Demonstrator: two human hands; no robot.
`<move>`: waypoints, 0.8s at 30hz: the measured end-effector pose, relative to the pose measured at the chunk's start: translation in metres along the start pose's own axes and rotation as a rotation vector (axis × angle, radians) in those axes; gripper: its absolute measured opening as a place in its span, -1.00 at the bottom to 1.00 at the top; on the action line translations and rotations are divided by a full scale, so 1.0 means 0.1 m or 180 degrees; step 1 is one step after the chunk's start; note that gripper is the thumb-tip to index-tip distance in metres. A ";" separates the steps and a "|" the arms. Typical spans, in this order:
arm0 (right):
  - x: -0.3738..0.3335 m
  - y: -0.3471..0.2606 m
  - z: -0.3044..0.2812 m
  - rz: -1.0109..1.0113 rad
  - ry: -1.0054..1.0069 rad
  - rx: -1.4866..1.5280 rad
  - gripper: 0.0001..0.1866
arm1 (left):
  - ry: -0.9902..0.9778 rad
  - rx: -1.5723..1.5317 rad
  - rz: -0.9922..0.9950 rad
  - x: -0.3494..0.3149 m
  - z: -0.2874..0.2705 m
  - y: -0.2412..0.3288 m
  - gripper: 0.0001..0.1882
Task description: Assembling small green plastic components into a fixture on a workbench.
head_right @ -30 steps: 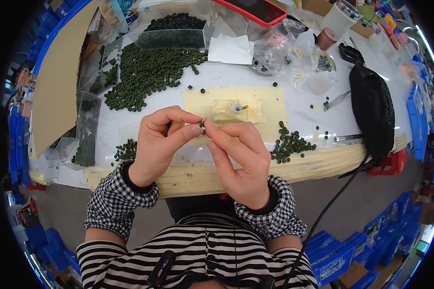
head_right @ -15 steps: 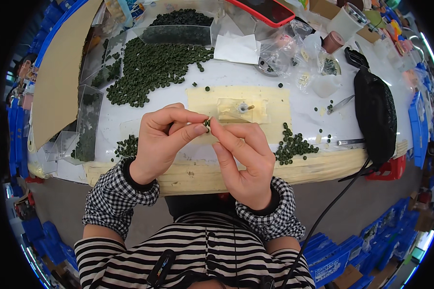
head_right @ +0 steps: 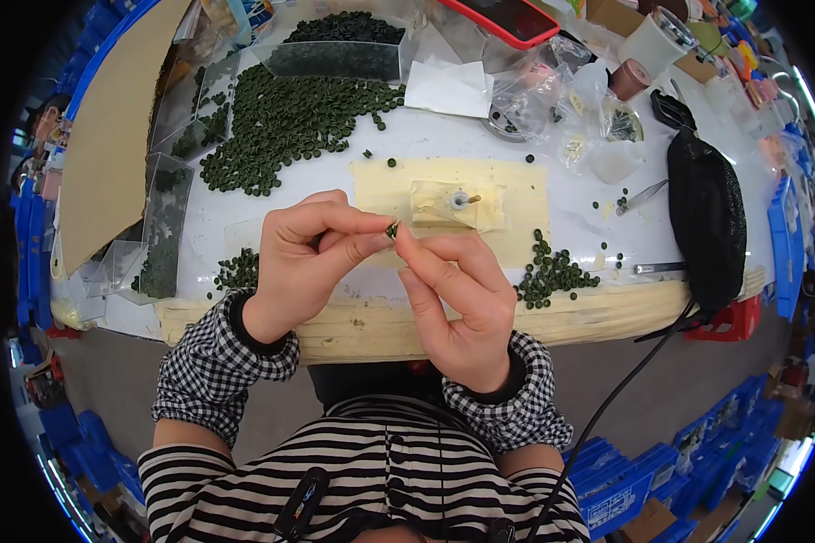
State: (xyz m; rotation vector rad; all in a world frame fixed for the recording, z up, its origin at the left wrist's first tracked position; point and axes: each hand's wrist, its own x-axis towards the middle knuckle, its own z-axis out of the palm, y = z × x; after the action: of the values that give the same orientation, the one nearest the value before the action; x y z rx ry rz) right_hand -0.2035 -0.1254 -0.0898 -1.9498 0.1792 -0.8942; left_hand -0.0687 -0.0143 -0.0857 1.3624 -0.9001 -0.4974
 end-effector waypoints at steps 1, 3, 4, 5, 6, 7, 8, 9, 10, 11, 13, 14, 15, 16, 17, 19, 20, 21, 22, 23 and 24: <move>-0.01 0.00 0.00 -0.0009 0.0003 -0.0019 -0.60 | -0.0030 -0.0064 -0.0126 0.00 0.00 0.01 -0.79; -0.01 0.00 -0.01 -0.0029 0.0014 -0.0059 -0.60 | -0.0064 -0.0140 -0.0269 0.01 0.00 0.03 -0.79; -0.01 0.00 -0.01 -0.0036 0.0004 -0.0035 -0.60 | -0.0067 -0.0153 -0.0288 0.01 0.00 0.05 -0.79; 0.00 0.01 -0.01 -0.0043 -0.0008 -0.0006 -0.60 | -0.0067 -0.0163 -0.0308 0.01 -0.01 0.06 -0.80; 0.01 0.00 -0.01 -0.0051 -0.0019 0.0022 -0.60 | -0.0042 -0.0179 -0.0239 0.01 0.00 0.05 -0.80; 0.01 0.00 -0.02 0.0018 -0.0071 0.0074 -0.62 | -0.0018 -0.0195 -0.0169 0.01 0.00 0.03 -0.80; 0.01 -0.01 -0.04 0.0086 -0.0125 0.0126 -0.63 | 0.0009 -0.0213 -0.0098 0.02 0.00 0.01 -0.80; 0.02 -0.02 -0.05 0.0153 -0.0180 0.0178 -0.65 | 0.0009 -0.0210 -0.0108 0.02 0.00 0.01 -0.80; 0.02 -0.01 -0.04 0.0093 -0.0110 0.0142 -0.63 | 0.0011 -0.0207 -0.0116 0.02 0.00 0.02 -0.80; 0.01 0.01 -0.04 0.0042 -0.0041 0.0099 -0.61 | 0.0011 -0.0211 -0.0131 0.02 0.00 0.01 -0.80; 0.03 0.04 -0.04 -0.0084 0.0009 -0.0026 -0.59 | 0.0005 -0.0210 -0.0166 0.04 0.00 0.03 -0.80; 0.03 0.04 -0.05 -0.0156 -0.0011 -0.0104 -0.59 | 0.0007 -0.0206 -0.0186 0.03 -0.01 0.03 -0.80; 0.04 0.04 -0.05 -0.0228 -0.0031 -0.0181 -0.59 | 0.0008 -0.0230 -0.0205 0.03 -0.01 0.03 -0.80; 0.04 0.04 -0.05 -0.0228 -0.0029 -0.0176 -0.59 | 0.0010 -0.0254 -0.0225 0.03 0.00 0.02 -0.80; 0.04 0.03 -0.04 -0.0226 -0.0027 -0.0170 -0.59 | 0.0012 -0.0277 -0.0245 0.02 0.00 0.02 -0.80; 0.04 0.03 -0.04 -0.0186 -0.0023 -0.0128 -0.60 | -0.0004 -0.0167 -0.0239 0.02 -0.01 0.04 -0.80; 0.04 0.04 -0.03 -0.0148 -0.0021 -0.0095 -0.60 | -0.0013 -0.0115 -0.0234 0.02 -0.01 0.05 -0.81; 0.03 0.04 -0.03 -0.0109 -0.0019 -0.0064 -0.60 | -0.0016 -0.0042 -0.0158 0.02 -0.01 0.05 -0.80; 0.03 0.05 -0.03 -0.0097 -0.0023 -0.0045 -0.60 | -0.0021 0.0031 -0.0081 0.02 -0.02 0.04 -0.80; 0.03 0.06 -0.03 -0.0087 -0.0028 -0.0022 -0.60 | -0.0023 0.0108 -0.0004 0.02 -0.02 0.05 -0.79; 0.03 0.06 -0.03 -0.0076 -0.0032 0.0001 -0.61 | -0.0016 0.0127 -0.0001 0.02 -0.02 0.05 -0.79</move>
State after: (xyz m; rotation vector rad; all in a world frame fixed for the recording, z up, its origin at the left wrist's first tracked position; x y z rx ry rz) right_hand -0.2017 -0.1318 -0.0928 -1.9595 0.1504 -0.8998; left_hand -0.0670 -0.0139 -0.0802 1.3981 -0.9180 -0.4857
